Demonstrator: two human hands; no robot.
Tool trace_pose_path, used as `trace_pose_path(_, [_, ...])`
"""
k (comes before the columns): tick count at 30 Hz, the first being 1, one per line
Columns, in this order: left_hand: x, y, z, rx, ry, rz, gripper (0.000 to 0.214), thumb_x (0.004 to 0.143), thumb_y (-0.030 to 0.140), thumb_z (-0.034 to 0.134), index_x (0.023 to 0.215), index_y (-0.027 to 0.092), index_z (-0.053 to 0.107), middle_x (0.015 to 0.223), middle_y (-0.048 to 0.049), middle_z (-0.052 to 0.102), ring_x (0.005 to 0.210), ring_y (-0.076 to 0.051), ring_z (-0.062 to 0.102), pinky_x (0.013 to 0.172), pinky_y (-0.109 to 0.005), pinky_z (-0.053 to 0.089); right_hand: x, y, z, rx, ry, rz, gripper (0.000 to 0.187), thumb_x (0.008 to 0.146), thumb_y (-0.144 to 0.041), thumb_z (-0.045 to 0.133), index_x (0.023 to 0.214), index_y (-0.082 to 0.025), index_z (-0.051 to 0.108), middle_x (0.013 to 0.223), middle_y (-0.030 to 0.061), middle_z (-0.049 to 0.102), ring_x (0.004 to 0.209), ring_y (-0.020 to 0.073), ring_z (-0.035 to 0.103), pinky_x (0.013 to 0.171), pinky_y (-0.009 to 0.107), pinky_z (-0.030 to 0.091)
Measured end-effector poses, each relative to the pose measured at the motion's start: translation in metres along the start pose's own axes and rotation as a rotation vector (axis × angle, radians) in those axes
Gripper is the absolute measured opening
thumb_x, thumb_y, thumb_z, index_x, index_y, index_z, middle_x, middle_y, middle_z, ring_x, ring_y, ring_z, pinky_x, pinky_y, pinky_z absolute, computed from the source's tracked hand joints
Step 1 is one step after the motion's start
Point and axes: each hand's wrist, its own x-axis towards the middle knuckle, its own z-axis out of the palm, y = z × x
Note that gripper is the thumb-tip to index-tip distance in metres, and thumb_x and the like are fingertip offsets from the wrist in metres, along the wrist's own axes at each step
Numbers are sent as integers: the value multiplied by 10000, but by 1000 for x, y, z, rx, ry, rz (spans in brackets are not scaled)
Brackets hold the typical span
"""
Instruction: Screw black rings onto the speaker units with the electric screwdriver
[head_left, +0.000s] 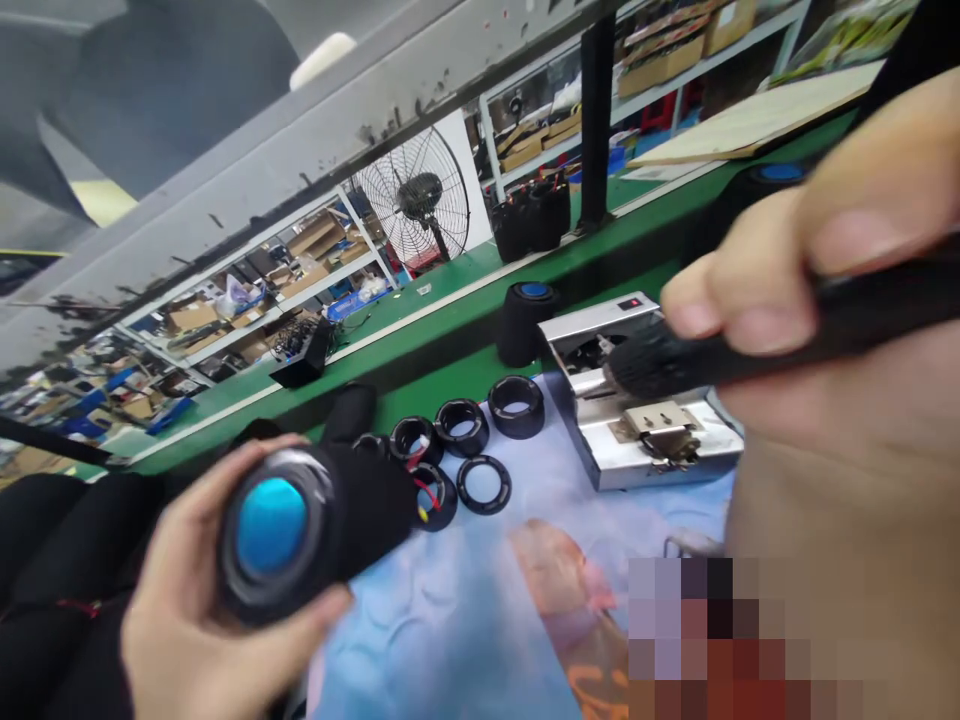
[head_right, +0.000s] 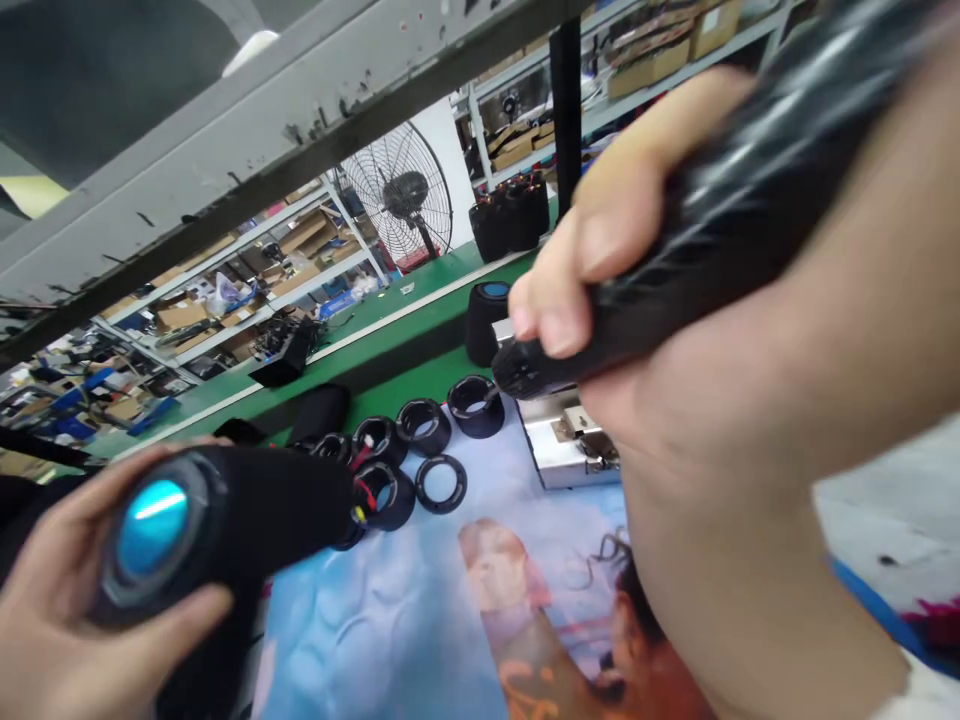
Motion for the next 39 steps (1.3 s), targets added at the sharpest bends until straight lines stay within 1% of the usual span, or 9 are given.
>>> trace_pose_path(3, [-72,-23,10,-102,-265,-278,860,490,272,1010,1314,355,779,1362,-47,789,1259,-425,751,965,-495,705,3,4,22,74,183,-112,374,879,-512,893,963,-260,629,639,-89,521,460,112,508,421,283,457])
trace_pose_path(5, [-106,-46,24,-242,-402,-405,896,496,269,1004,1352,338,751,1418,-74,761,1321,-420,720,1101,-520,639,2,20,31,25,-28,57,507,789,-354,962,1125,-226,604,735,-74,635,447,128,564,399,285,463])
trace_pose_path(8, [-134,-73,44,-401,-410,-392,955,518,310,1011,1416,299,686,1505,-117,702,1415,-420,652,1235,-561,519,-7,56,35,-318,-465,444,427,808,-346,866,1084,-212,569,783,-47,678,458,122,596,407,229,445])
trace_pose_path(11, [-143,-79,55,-516,-379,-353,968,576,373,1013,1453,297,612,1520,-116,679,1413,-383,661,1176,-482,579,-29,95,35,-591,-697,622,415,813,-266,807,1171,-199,609,675,-50,639,496,160,612,406,216,409])
trace_pose_path(16, [-141,-69,57,-628,-376,-392,1044,575,380,1049,1493,332,553,1512,-91,681,1358,-340,705,1094,-404,632,-67,143,37,-880,-823,568,486,820,-151,876,1241,-151,633,1148,60,680,991,216,680,874,359,606])
trace_pose_path(26, [-143,-91,61,-427,-358,12,988,646,385,1009,1520,390,548,1496,-77,687,1392,-339,684,1171,-474,583,-84,162,42,-1087,-850,548,392,1010,-264,761,1356,-156,612,1297,100,633,1100,240,661,990,438,604])
trace_pose_path(31, [-139,-93,62,-377,-356,85,1050,591,346,1031,1512,380,528,1465,-102,698,1346,-368,711,1141,-530,599,-73,145,39,-1077,-780,610,402,917,-204,825,1256,-141,618,1131,66,652,988,213,657,893,371,596])
trace_pose_path(35, [-138,-88,66,-483,-354,-35,934,639,327,982,1479,373,576,1465,-66,703,1326,-320,725,1128,-452,604,-67,83,25,-972,-639,655,484,923,-377,779,1298,-217,518,977,12,653,663,156,617,577,270,507])
trace_pose_path(39, [-140,-75,79,-669,-323,-229,850,628,311,980,1390,286,603,1285,-67,784,1130,-302,801,991,-431,666,-81,23,23,-815,-669,591,468,812,-454,816,1164,-254,580,895,-8,664,720,193,655,570,259,459])
